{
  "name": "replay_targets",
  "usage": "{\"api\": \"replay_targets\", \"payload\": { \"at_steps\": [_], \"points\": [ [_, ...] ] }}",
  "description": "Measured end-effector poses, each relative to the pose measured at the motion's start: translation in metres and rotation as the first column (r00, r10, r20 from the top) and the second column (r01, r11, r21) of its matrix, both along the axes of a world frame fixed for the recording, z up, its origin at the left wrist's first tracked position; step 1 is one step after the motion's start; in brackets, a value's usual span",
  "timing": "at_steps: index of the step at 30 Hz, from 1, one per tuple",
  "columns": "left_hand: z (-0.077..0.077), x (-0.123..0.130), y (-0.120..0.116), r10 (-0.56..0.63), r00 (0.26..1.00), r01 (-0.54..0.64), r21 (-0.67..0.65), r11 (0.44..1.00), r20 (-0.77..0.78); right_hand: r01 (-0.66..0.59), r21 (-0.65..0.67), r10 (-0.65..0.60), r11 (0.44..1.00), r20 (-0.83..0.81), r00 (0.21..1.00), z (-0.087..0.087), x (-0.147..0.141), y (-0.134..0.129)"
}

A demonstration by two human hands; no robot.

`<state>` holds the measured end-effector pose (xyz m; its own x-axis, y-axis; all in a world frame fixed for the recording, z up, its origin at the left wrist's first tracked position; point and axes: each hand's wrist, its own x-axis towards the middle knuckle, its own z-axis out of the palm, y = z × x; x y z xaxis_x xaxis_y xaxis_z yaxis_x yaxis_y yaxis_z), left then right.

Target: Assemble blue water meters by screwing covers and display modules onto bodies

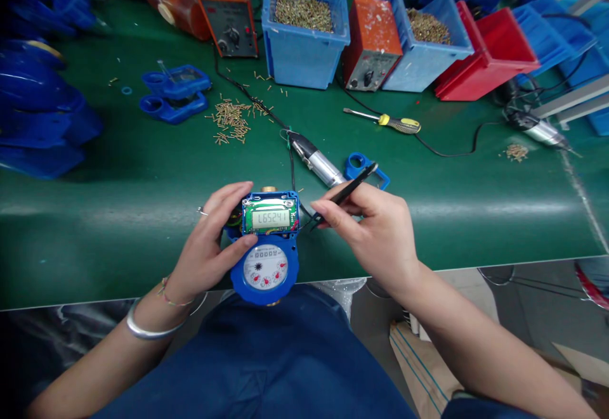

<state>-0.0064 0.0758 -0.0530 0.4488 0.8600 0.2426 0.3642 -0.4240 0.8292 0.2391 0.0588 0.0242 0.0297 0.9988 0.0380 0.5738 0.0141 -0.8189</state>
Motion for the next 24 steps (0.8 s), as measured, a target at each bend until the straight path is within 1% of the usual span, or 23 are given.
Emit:
{"api": "replay_targets", "payload": {
  "at_steps": [7,10,12,15,18,21,24],
  "points": [
    [0.000,0.000,0.001,-0.003,1.000,0.003,-0.007,1.000,0.008,-0.019,-0.004,0.019,1.000,-0.035,0.999,-0.006,-0.003,0.007],
    [0.001,0.000,0.001,-0.004,1.000,0.004,-0.007,1.000,0.004,-0.027,-0.005,0.026,1.000,-0.012,1.000,-0.005,-0.004,0.008],
    [0.001,0.000,0.001,-0.006,1.000,0.006,-0.009,1.000,-0.001,-0.043,0.002,0.043,0.999,0.033,0.999,-0.003,-0.004,0.009],
    [0.001,0.000,0.001,-0.010,1.000,0.010,-0.004,1.000,0.004,-0.111,0.058,0.101,0.992,0.151,0.983,0.002,-0.003,0.011],
    [0.000,0.000,0.001,-0.013,1.000,0.013,0.002,1.000,0.006,-0.222,0.097,0.186,0.970,0.289,0.939,0.008,-0.002,0.014],
    [0.001,0.000,0.001,-0.016,1.000,0.016,0.001,1.000,0.005,-0.325,0.095,0.268,0.941,0.380,0.885,0.014,-0.002,0.017],
    [0.001,0.000,0.001,-0.019,1.000,0.019,-0.001,1.000,0.011,-0.395,0.083,0.325,0.915,0.428,0.843,0.018,-0.004,0.019]
  ]
}}
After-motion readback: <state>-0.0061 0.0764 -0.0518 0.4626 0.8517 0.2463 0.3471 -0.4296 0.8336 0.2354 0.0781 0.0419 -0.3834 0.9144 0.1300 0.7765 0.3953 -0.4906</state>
